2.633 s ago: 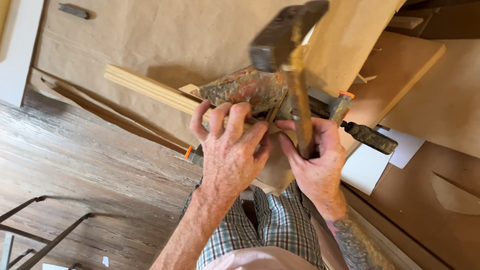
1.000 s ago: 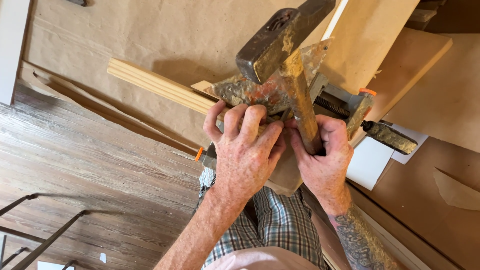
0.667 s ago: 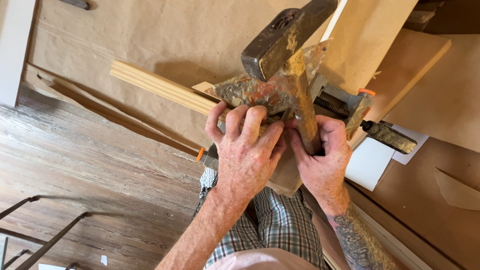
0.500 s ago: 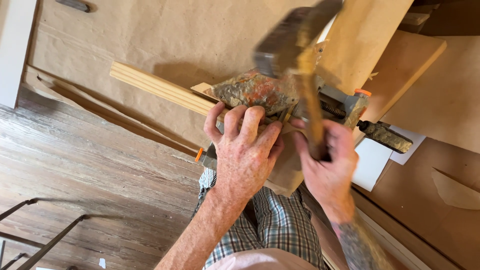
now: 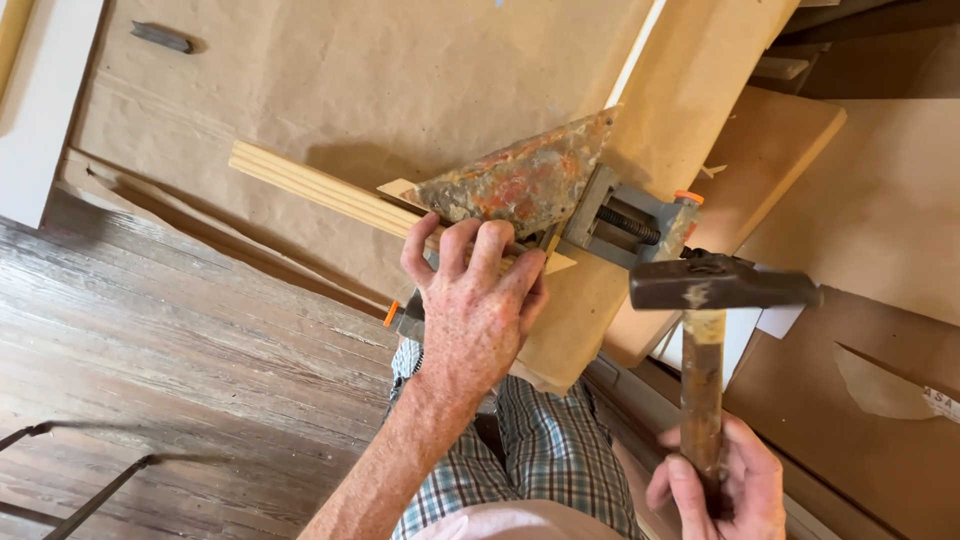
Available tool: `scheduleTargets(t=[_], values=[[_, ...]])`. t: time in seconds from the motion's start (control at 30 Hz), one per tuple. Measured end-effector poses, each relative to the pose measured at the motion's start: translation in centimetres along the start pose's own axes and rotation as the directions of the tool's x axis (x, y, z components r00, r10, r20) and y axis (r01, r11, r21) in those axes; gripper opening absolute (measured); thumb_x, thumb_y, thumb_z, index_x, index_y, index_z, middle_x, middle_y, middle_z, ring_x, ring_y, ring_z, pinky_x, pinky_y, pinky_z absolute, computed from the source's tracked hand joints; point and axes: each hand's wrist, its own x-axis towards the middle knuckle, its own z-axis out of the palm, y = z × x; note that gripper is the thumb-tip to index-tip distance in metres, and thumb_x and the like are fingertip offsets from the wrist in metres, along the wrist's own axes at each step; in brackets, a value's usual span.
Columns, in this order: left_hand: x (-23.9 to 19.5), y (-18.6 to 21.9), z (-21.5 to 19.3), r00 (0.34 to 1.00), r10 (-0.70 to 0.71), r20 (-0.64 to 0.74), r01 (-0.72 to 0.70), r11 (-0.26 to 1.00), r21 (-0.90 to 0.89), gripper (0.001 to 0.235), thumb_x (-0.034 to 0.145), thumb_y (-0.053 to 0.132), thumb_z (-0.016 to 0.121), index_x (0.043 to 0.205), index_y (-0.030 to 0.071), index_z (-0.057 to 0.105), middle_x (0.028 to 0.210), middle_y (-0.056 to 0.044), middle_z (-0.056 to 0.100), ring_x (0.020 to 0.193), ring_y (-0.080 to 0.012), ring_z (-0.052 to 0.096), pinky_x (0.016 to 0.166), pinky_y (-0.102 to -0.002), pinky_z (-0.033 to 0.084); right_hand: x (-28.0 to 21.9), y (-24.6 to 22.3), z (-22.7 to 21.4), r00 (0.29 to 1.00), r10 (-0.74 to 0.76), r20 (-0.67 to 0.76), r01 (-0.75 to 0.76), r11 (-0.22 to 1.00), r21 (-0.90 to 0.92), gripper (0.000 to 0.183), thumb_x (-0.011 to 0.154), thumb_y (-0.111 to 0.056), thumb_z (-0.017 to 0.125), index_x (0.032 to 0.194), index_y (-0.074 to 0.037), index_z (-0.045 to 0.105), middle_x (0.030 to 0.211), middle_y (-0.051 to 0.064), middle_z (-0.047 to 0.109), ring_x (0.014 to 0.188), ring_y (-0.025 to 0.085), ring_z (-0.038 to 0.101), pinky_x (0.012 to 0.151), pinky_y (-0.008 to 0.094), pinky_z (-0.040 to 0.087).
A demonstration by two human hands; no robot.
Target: Assembling a wooden frame by applying glue, aligning pieces in a corner clamp, and securing them with a hammer.
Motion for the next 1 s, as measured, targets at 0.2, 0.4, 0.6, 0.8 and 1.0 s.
scheduleTargets(t=[0.2, 0.4, 0.6, 0.8, 1.0], values=[[-0.2, -0.1, 0.4, 1.000, 0.006, -0.031, -0.006, 1.000, 0.002, 0.020, 0.073, 0.013, 0.084, 0.088, 0.017, 0.071, 0.106, -0.004, 0.052, 0.106, -0.0283, 0.053, 0.108, -0.059, 0.035, -0.7, -1.8, 0.3, 0.998, -0.063, -0.012, 0.051, 0.882, -0.468, 0.063, 0.095, -0.015, 0.065, 0.155, -0.018, 0.048, 0.099, -0.007, 0.076, 0.056, 0.002, 0.057, 0.048, 0.018, 0.043], [-0.2, -0.1, 0.5, 0.999, 0.013, -0.052, -0.013, 1.000, 0.010, 0.021, 0.076, 0.010, 0.084, 0.088, 0.017, 0.069, 0.106, -0.004, 0.051, 0.104, -0.0275, 0.052, 0.107, -0.059, 0.035, -0.5, -0.8, 0.7, 0.982, -0.145, 0.123, 0.186, 0.869, -0.459, 0.053, 0.096, -0.015, 0.065, 0.148, -0.021, 0.056, 0.110, -0.004, 0.078, 0.094, 0.007, 0.074, 0.088, 0.020, 0.056], [-0.1, 0.0, 0.4, 0.999, 0.002, -0.049, -0.001, 1.000, 0.011, 0.014, 0.084, 0.016, 0.082, 0.088, 0.017, 0.069, 0.105, -0.004, 0.053, 0.104, -0.0284, 0.052, 0.107, -0.058, 0.036, -0.5, -1.6, 1.6, 0.983, -0.101, 0.155, 0.159, 0.890, -0.427, 0.053, 0.096, -0.013, 0.063, 0.148, -0.021, 0.056, 0.104, -0.003, 0.076, 0.083, 0.006, 0.072, 0.087, 0.018, 0.055], [-0.3, -0.2, 0.6, 1.000, 0.003, -0.024, -0.003, 1.000, 0.010, 0.025, 0.070, 0.013, 0.084, 0.090, 0.017, 0.070, 0.107, -0.003, 0.054, 0.106, -0.0288, 0.053, 0.108, -0.058, 0.034, 0.1, -2.2, 1.8, 0.974, -0.084, 0.210, 0.180, 0.850, -0.495, 0.052, 0.099, -0.018, 0.058, 0.151, -0.023, 0.053, 0.108, -0.005, 0.074, 0.094, 0.006, 0.073, 0.086, 0.021, 0.057], [0.0, 0.1, 0.3, 1.000, -0.005, -0.023, 0.006, 0.999, 0.035, 0.016, 0.081, 0.014, 0.082, 0.085, 0.016, 0.067, 0.106, -0.004, 0.052, 0.105, -0.0286, 0.052, 0.108, -0.057, 0.035, -0.3, -2.7, 2.0, 0.984, -0.091, 0.154, 0.155, 0.865, -0.477, 0.051, 0.098, -0.017, 0.061, 0.149, -0.022, 0.056, 0.108, -0.005, 0.075, 0.098, 0.007, 0.072, 0.095, 0.022, 0.054]])
